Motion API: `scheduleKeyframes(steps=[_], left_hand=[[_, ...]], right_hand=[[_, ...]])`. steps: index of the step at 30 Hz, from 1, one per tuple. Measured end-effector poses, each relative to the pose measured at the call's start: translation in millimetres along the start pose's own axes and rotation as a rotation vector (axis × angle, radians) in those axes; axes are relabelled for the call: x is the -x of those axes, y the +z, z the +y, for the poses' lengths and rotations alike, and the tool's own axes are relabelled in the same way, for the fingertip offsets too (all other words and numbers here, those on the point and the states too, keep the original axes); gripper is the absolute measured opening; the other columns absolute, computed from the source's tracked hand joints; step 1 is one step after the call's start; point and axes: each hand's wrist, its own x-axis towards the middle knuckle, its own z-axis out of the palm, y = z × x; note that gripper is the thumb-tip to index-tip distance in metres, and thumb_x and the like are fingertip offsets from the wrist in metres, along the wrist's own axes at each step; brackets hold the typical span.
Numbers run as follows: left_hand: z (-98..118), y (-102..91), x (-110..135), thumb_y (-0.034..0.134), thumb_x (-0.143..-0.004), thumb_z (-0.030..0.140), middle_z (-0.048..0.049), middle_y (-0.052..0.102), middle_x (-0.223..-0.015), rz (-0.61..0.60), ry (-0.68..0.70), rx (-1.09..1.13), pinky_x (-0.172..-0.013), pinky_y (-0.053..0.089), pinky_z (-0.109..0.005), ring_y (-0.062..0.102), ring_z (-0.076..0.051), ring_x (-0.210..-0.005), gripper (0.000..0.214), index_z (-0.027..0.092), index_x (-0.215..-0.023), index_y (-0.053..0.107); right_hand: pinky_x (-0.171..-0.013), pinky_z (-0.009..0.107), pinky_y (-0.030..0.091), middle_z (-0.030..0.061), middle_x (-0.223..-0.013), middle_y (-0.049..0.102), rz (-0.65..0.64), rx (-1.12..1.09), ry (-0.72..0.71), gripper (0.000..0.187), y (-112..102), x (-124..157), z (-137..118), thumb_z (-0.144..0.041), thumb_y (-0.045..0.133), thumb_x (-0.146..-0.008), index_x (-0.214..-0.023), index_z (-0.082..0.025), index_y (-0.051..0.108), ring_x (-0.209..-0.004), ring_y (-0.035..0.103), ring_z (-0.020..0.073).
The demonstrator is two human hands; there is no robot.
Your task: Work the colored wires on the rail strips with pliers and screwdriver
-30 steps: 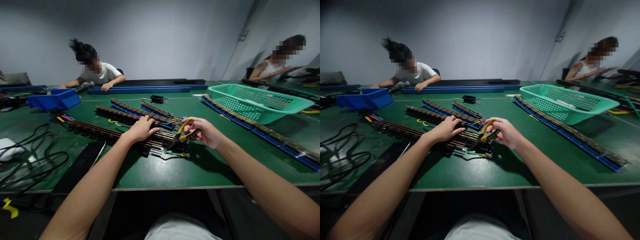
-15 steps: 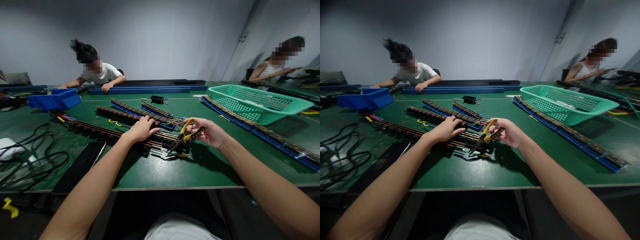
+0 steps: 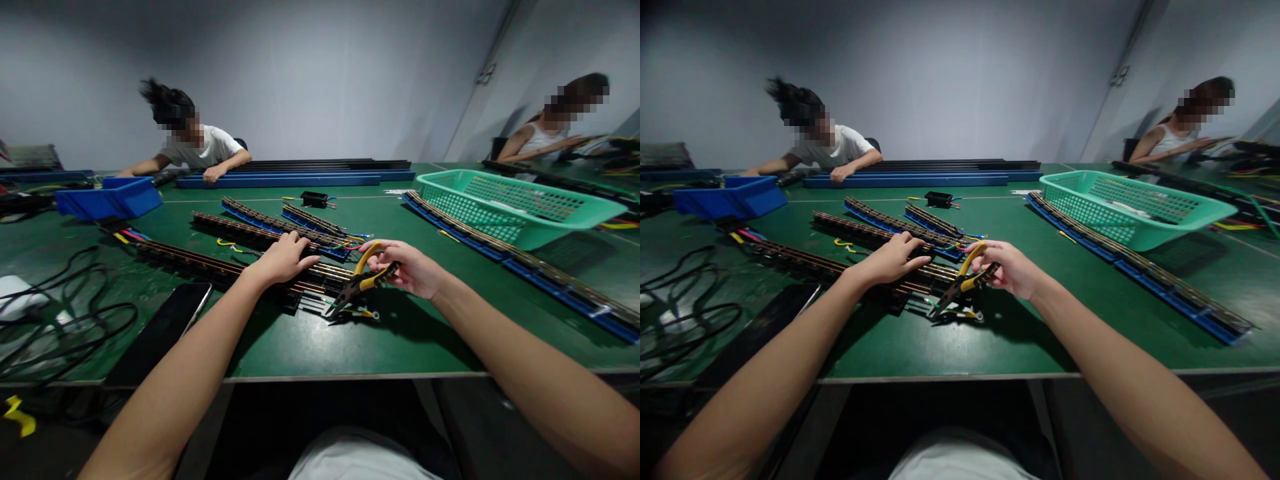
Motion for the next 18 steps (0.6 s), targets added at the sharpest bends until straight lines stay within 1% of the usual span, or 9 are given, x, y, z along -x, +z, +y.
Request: scheduleKeyframes(steps=[4,8,18], left_hand=[[-0.7,1.1,-0.7,0.045,-0.099,0.052,-0.0172,0.055,-0.121,0.001,0.005,-0.001,-0.098,0.045,-0.042,0.053,-0.031,-0.112,0.053,0.011,-0.132,0.057],[-2.6,3.5,-2.1,0.045,-0.099,0.052,-0.0172,0.056,-0.120,0.009,0.013,-0.010,-0.097,0.045,-0.044,0.053,-0.031,-0.111,0.054,0.011,-0.132,0.057],[-0.6,1.5,-1.5,0.045,-0.099,0.052,-0.0166,0.056,-0.121,0.003,0.006,-0.028,-0.097,0.045,-0.042,0.053,-0.031,-0.112,0.052,0.012,-0.130,0.057]], right_hand=[[-0.030,0.011,0.030,-0.0047,-0.060,0.058,-0.022,0.063,-0.049,0.037,-1.4,0.2,1.1,-0.019,0.065,-0.057,-0.094,-0.015,0.069,-0.040,0.040,0.0034],[-0.029,0.012,0.029,-0.0060,-0.058,0.057,-0.046,0.108,-0.083,0.036,-4.2,0.4,0.8,-0.019,0.062,-0.058,-0.094,-0.016,0.067,-0.038,0.037,0.0027],[-0.026,0.012,0.028,-0.0059,-0.057,0.059,-0.047,0.163,-0.110,0.036,-0.1,3.4,-2.8,-0.019,0.063,-0.059,-0.095,-0.016,0.064,-0.035,0.038,0.0034]])
